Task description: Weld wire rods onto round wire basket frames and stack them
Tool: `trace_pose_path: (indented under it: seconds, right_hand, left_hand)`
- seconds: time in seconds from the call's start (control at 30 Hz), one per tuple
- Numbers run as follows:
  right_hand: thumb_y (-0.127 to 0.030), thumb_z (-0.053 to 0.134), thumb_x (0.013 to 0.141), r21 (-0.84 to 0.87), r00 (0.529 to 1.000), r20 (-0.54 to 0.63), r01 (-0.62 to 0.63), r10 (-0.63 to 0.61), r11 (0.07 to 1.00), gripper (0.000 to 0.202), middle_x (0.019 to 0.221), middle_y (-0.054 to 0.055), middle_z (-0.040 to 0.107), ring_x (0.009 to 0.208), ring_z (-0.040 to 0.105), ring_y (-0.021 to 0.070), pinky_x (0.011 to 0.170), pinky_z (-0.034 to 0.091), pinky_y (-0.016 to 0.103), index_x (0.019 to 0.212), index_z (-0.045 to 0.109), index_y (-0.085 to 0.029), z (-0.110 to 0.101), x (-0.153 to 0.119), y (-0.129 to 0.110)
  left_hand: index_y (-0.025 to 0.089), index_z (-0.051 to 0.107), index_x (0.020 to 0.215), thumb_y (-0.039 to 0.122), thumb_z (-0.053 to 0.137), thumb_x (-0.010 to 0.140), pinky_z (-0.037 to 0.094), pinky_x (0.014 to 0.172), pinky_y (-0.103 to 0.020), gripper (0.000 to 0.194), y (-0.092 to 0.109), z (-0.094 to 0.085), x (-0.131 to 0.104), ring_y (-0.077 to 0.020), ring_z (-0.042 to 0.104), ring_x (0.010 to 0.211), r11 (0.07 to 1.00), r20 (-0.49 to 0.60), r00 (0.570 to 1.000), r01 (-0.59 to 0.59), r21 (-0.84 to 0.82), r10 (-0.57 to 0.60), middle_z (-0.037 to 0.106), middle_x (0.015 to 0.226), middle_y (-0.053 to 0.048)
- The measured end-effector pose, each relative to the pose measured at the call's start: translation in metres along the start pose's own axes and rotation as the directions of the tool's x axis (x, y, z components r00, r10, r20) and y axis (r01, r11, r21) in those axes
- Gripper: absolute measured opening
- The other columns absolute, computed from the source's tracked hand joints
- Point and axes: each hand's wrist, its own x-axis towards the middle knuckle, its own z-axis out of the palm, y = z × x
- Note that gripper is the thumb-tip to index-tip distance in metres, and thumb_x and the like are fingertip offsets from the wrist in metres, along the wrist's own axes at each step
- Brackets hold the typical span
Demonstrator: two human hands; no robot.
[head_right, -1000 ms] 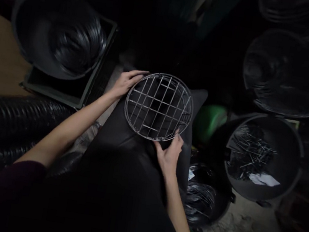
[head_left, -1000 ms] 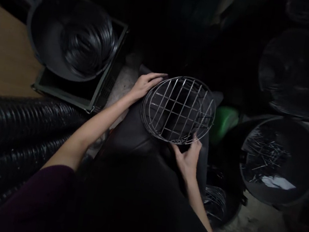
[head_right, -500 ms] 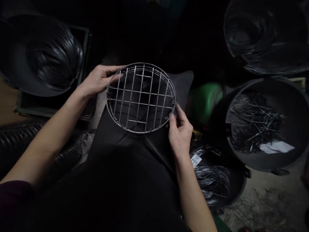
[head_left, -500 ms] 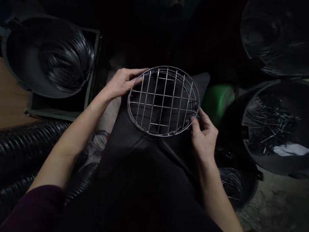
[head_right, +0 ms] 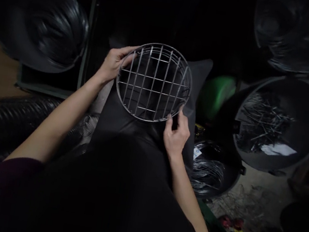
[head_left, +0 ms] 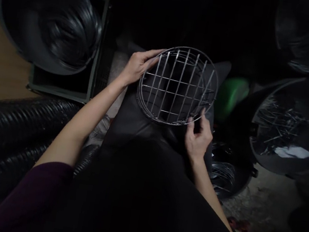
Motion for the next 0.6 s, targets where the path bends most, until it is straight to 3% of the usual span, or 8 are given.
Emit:
trace_pose_path:
  seconds: [0.13, 0.23, 0.4, 0.5, 0.6]
  right_hand:
    - [-0.057, 0.063, 0.076, -0.148, 0.980, 0.196, 0.041, -0.012, 0.988, 0.094, 0.139, 0.020, 0.049, 0.129, 0.046, 0.0353, 0.108, 0.036, 0.060, 0.151, 0.027, -0.014, -0.009, -0.018, -0.008]
    - [-0.062, 0.071, 0.068, -0.165, 0.983, 0.158, -0.061, 0.088, 0.984, 0.108, 0.142, 0.024, 0.043, 0.131, 0.042, 0.0388, 0.108, 0.033, 0.063, 0.151, 0.022, -0.013, 0.000, -0.019, -0.013]
    - [-0.059, 0.068, 0.073, -0.080, 0.986, 0.090, -0.131, 0.138, 0.988, 0.105, 0.149, 0.023, 0.034, 0.136, 0.038, 0.0377, 0.108, 0.034, 0.063, 0.151, 0.011, -0.018, 0.032, -0.015, -0.012]
    - [-0.061, 0.070, 0.069, 0.007, 0.983, 0.063, -0.171, 0.170, 0.985, 0.108, 0.149, 0.023, 0.036, 0.137, 0.038, 0.0362, 0.111, 0.031, 0.061, 0.150, 0.015, -0.016, 0.034, -0.020, -0.015]
    - [-0.061, 0.071, 0.069, 0.139, 0.990, 0.093, -0.118, 0.106, 0.983, 0.099, 0.141, 0.020, 0.047, 0.128, 0.050, 0.0301, 0.110, 0.039, 0.050, 0.147, 0.031, -0.015, 0.011, -0.012, -0.006]
  left_hand:
    - [0.027, 0.061, 0.132, 0.058, 0.042, 0.094, 0.043, 0.107, -0.042, 0.052, -0.001, 0.002, 0.000, -0.0294, 0.054, 0.129, 1.000, -0.005, 1.000, -0.013, -0.024, 0.013, 0.064, 0.131, -0.006]
    - [0.026, 0.060, 0.133, 0.056, 0.042, 0.094, 0.044, 0.106, -0.042, 0.052, -0.002, 0.005, -0.001, -0.0297, 0.055, 0.128, 0.999, 0.002, 1.000, -0.007, -0.049, 0.007, 0.064, 0.131, -0.006]
    - [0.030, 0.056, 0.136, 0.058, 0.038, 0.095, 0.043, 0.108, -0.042, 0.053, -0.011, 0.005, -0.001, -0.0290, 0.052, 0.130, 0.998, -0.032, 0.998, 0.054, -0.016, -0.054, 0.063, 0.130, -0.005]
    - [0.031, 0.060, 0.131, 0.067, 0.040, 0.090, 0.041, 0.110, -0.043, 0.058, 0.003, -0.001, -0.005, -0.0305, 0.053, 0.128, 0.997, -0.081, 0.994, 0.070, 0.027, -0.067, 0.063, 0.128, -0.005]
    - [0.036, 0.060, 0.128, 0.073, 0.049, 0.082, 0.040, 0.114, -0.046, 0.059, 0.025, -0.014, -0.008, -0.0309, 0.053, 0.126, 0.994, -0.122, 0.987, 0.105, 0.010, -0.103, 0.059, 0.135, 0.005]
